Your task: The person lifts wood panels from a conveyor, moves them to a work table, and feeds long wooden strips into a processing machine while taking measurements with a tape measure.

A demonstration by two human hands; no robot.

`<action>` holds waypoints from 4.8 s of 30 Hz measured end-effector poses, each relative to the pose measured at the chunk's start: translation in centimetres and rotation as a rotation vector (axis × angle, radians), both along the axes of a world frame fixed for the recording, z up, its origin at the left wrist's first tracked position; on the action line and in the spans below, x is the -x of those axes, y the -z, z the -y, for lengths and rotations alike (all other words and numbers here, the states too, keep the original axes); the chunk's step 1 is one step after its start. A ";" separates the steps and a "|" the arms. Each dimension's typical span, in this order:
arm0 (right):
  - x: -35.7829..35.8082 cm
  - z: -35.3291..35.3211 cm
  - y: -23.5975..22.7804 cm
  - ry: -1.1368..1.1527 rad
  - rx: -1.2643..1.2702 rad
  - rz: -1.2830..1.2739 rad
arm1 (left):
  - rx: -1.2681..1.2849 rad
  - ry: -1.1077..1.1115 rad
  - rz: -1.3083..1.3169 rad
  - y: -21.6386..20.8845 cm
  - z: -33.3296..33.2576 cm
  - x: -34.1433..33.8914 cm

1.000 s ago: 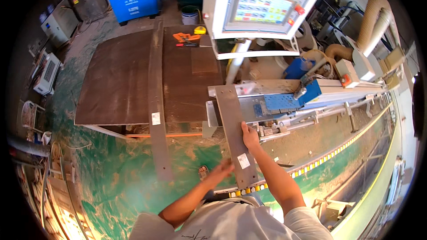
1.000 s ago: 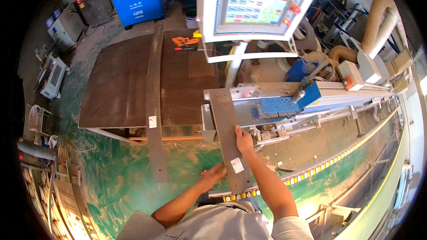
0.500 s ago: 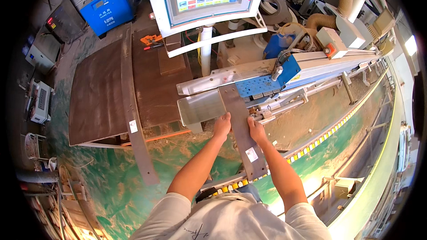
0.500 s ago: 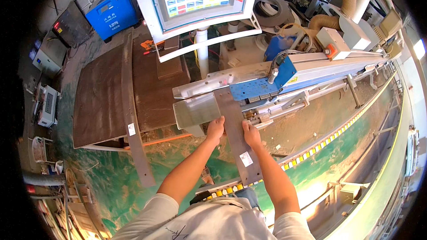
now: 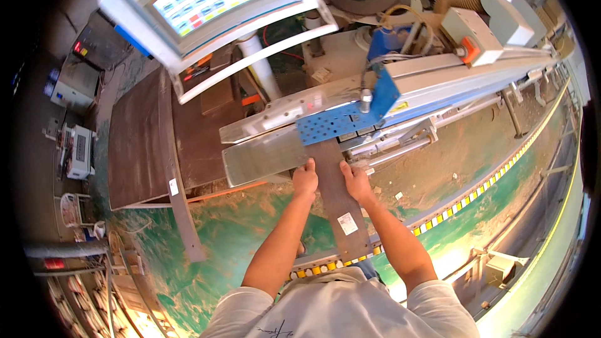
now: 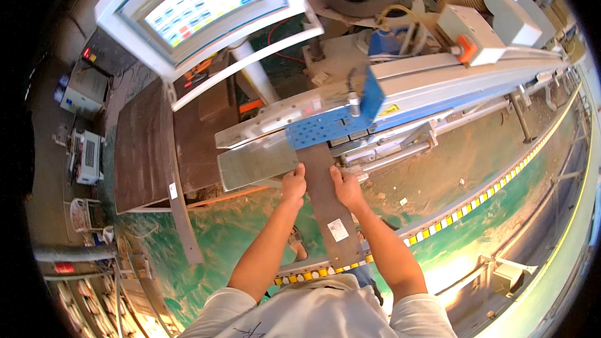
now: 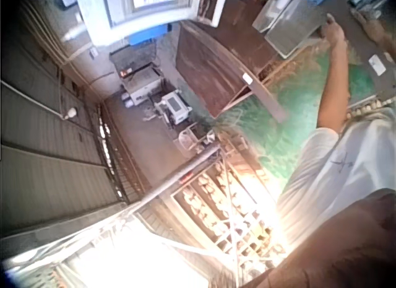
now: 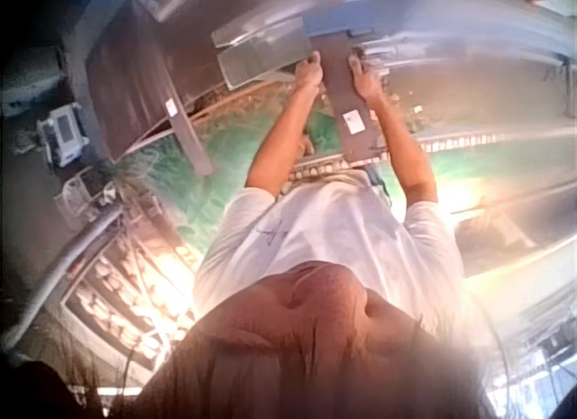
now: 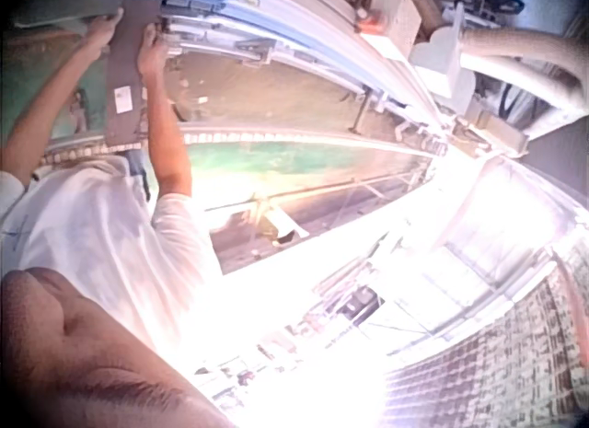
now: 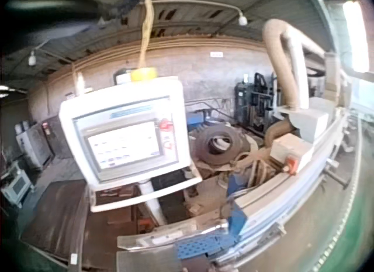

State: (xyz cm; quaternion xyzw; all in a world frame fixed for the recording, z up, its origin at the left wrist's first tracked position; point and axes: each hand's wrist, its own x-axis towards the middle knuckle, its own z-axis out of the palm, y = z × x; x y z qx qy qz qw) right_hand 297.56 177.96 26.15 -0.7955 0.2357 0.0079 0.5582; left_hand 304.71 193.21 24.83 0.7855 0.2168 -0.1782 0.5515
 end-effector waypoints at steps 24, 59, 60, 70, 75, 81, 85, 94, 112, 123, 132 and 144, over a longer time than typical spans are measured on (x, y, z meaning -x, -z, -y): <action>2.5 30.3 1.1 0.036 0.142 -0.066 | 0.194 0.046 -0.144 0.3 30.3 1.4; 22.3 -11.0 -5.4 0.244 -0.390 0.196 | 0.048 -0.222 -0.075 -2.3 -55.0 13.2; 19.2 -15.8 -6.7 0.124 -0.378 0.147 | 0.072 -0.201 -0.082 -1.9 -55.6 13.9; 0.7 -32.7 -5.2 -0.223 0.326 0.051 | 0.508 0.364 -0.074 -8.3 -32.4 27.4; 4.2 -32.3 -5.3 -0.223 0.204 -0.287 | 0.691 1.169 -0.234 -8.2 -31.2 35.0; 25.7 -24.6 -9.6 -0.112 0.424 -0.336 | 0.534 0.475 -0.175 -5.7 -37.6 19.6; 40.7 -18.3 -9.9 -0.054 0.230 -0.363 | 0.531 -0.109 -0.009 -6.2 -37.9 5.6; 59.3 -13.5 -6.3 0.263 0.197 -0.350 | 0.578 0.039 -0.132 -2.2 -16.1 5.3; 54.5 -9.5 -3.2 0.411 0.135 -0.487 | 0.373 0.145 -0.218 -0.8 0.6 1.0; 15.8 -2.6 -4.6 0.287 0.296 0.003 | -0.163 0.222 -0.008 -1.2 -0.6 0.0; 0.3 -1.9 1.6 0.009 0.027 -0.032 | -0.172 0.211 -0.028 -1.0 -0.7 -0.4; 0.3 3.2 1.3 -0.031 -0.050 -0.012 | -0.032 0.170 -0.016 0.5 3.8 0.1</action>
